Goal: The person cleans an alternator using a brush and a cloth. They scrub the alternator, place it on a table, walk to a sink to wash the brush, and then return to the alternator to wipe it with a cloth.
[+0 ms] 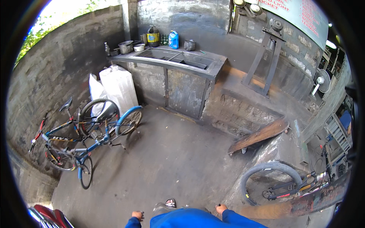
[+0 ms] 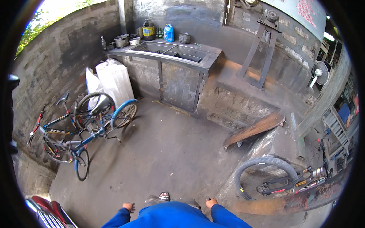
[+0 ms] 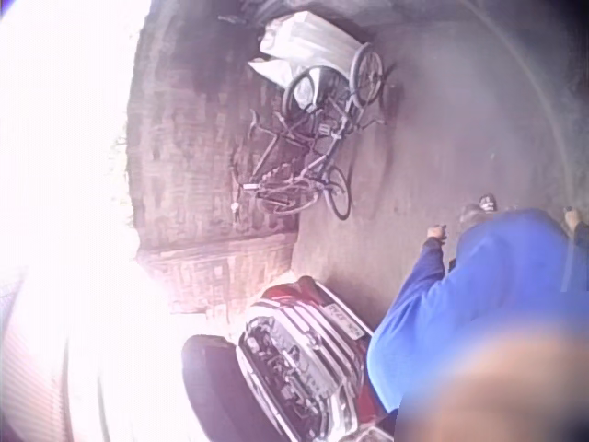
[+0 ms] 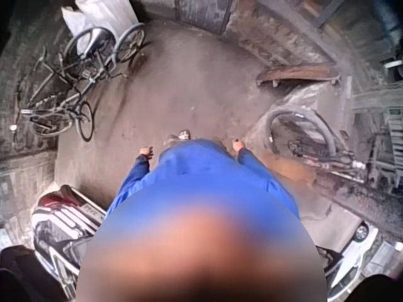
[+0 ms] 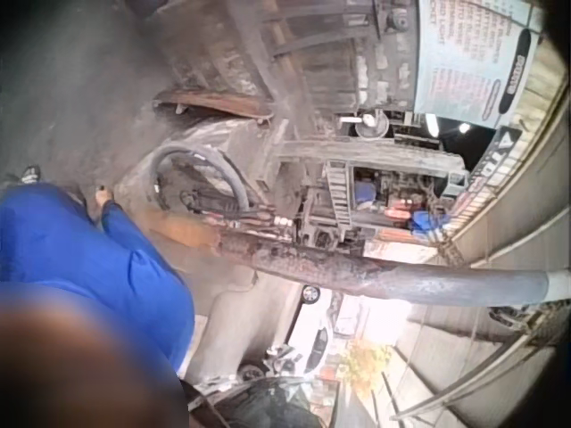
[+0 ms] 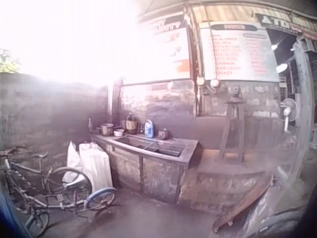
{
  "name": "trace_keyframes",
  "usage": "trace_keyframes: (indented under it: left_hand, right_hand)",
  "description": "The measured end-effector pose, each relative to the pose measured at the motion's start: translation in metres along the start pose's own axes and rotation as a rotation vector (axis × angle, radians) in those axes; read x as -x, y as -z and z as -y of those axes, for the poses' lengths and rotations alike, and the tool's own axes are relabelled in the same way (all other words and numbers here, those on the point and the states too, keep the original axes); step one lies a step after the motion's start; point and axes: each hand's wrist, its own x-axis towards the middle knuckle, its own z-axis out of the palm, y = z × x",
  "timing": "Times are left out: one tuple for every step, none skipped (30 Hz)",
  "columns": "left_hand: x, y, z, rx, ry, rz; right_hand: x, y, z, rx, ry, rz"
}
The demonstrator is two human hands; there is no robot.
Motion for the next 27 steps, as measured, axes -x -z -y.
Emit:
trace_keyframes:
  left_hand:
    - [-0.010, 0.013, -0.047, -0.128, -0.049, 0.025]
    - [-0.019, 0.025, -0.098, -0.315, -0.065, 0.044]
    - [-0.026, 0.028, -0.145, -0.136, -0.108, -0.035]
    - [-0.034, 0.032, -0.195, -0.013, -0.106, -0.117]
    - [-0.041, 0.033, -0.242, -0.027, -0.211, -0.147]
    - [-0.049, 0.035, -0.287, -0.014, -0.292, -0.165]
    - [-0.057, 0.031, -0.325, -0.040, -0.380, -0.180]
    - [-0.066, 0.027, -0.362, -0.044, -0.427, -0.202]
    - [-0.073, 0.021, -0.392, -0.035, -0.464, -0.215]
    - [-0.080, 0.013, -0.416, -0.068, -0.486, -0.204]
    - [-0.085, 0.005, -0.438, -0.094, -0.499, -0.200]
    - [-0.090, 0.000, -0.462, -0.113, -0.498, -0.205]
    - [-0.090, -0.007, -0.477, -0.089, -0.443, -0.195]
    - [-0.088, -0.009, -0.490, -0.203, -0.339, -0.178]
    - [-0.085, -0.013, -0.501, -0.250, -0.290, -0.137]
    - [-0.081, -0.015, -0.511, -0.295, -0.178, -0.095]
    - [-0.080, -0.014, -0.525, -0.329, -0.196, -0.090]
    - [-0.078, -0.013, -0.535, -0.367, -0.163, -0.078]
    - [-0.078, -0.013, -0.543, -0.415, -0.093, -0.072]
    - [-0.080, -0.012, -0.554, -0.316, -0.087, -0.064]
    - [-0.085, -0.010, -0.566, -0.229, -0.050, -0.071]
    - [-0.092, -0.008, -0.580, -0.139, -0.007, -0.081]
    - [-0.100, -0.008, -0.594, -0.146, 0.008, -0.079]
    - [-0.110, -0.005, -0.612, -0.192, 0.032, -0.054]
    - [-0.120, -0.002, -0.632, -0.340, -0.074, -0.007]
    - [-0.129, 0.002, -0.657, -0.569, -0.164, 0.045]
    - [-0.137, 0.000, -0.684, -0.404, -0.164, -0.003]
  right_hand:
    - [-0.009, 0.015, 0.012, -0.107, -0.008, -0.048]
    - [-0.016, 0.028, 0.025, -0.217, -0.017, -0.091]
    - [-0.025, 0.039, 0.043, -0.317, -0.069, -0.136]
    - [-0.036, 0.046, 0.063, -0.380, -0.045, -0.146]
    - [-0.047, 0.054, 0.081, -0.427, -0.069, -0.155]
    - [-0.059, 0.063, 0.096, -0.448, -0.115, -0.171]
    - [-0.072, 0.065, 0.112, -0.456, -0.093, -0.175]
    - [-0.087, 0.066, 0.130, -0.464, -0.101, -0.130]
    - [-0.102, 0.066, 0.146, -0.467, -0.127, -0.084]
    - [-0.119, 0.071, 0.161, -0.438, -0.191, -0.026]
    - [-0.138, 0.078, 0.175, -0.417, -0.117, -0.049]
    - [-0.162, 0.090, 0.196, -0.366, -0.077, -0.062]
    - [-0.180, 0.100, 0.217, -0.318, -0.042, -0.068]
    - [-0.186, 0.109, 0.232, -0.239, -0.070, -0.051]
    - [-0.205, 0.131, 0.251, -0.277, -0.092, 0.004]
    - [-0.225, 0.154, 0.274, -0.345, -0.080, 0.014]
    - [-0.244, 0.181, 0.297, -0.376, -0.113, 0.047]
    - [-0.265, 0.207, 0.323, -0.356, -0.019, -0.042]
    - [-0.284, 0.233, 0.348, -0.300, 0.042, -0.120]
    - [-0.305, 0.262, 0.373, -0.298, 0.078, -0.146]
    - [-0.326, 0.290, 0.402, -0.310, 0.112, -0.181]
    - [-0.344, 0.318, 0.429, -0.349, 0.184, -0.211]
    - [-0.360, 0.344, 0.457, -0.414, 0.241, -0.238]
    - [-0.375, 0.368, 0.488, -0.478, 0.221, -0.235]
    - [-0.381, 0.392, 0.510, -0.649, 0.259, -0.175]
    - [-0.386, 0.411, 0.538, -0.781, 0.318, -0.185]
    - [-0.390, 0.432, 0.566, -0.828, 0.316, -0.158]
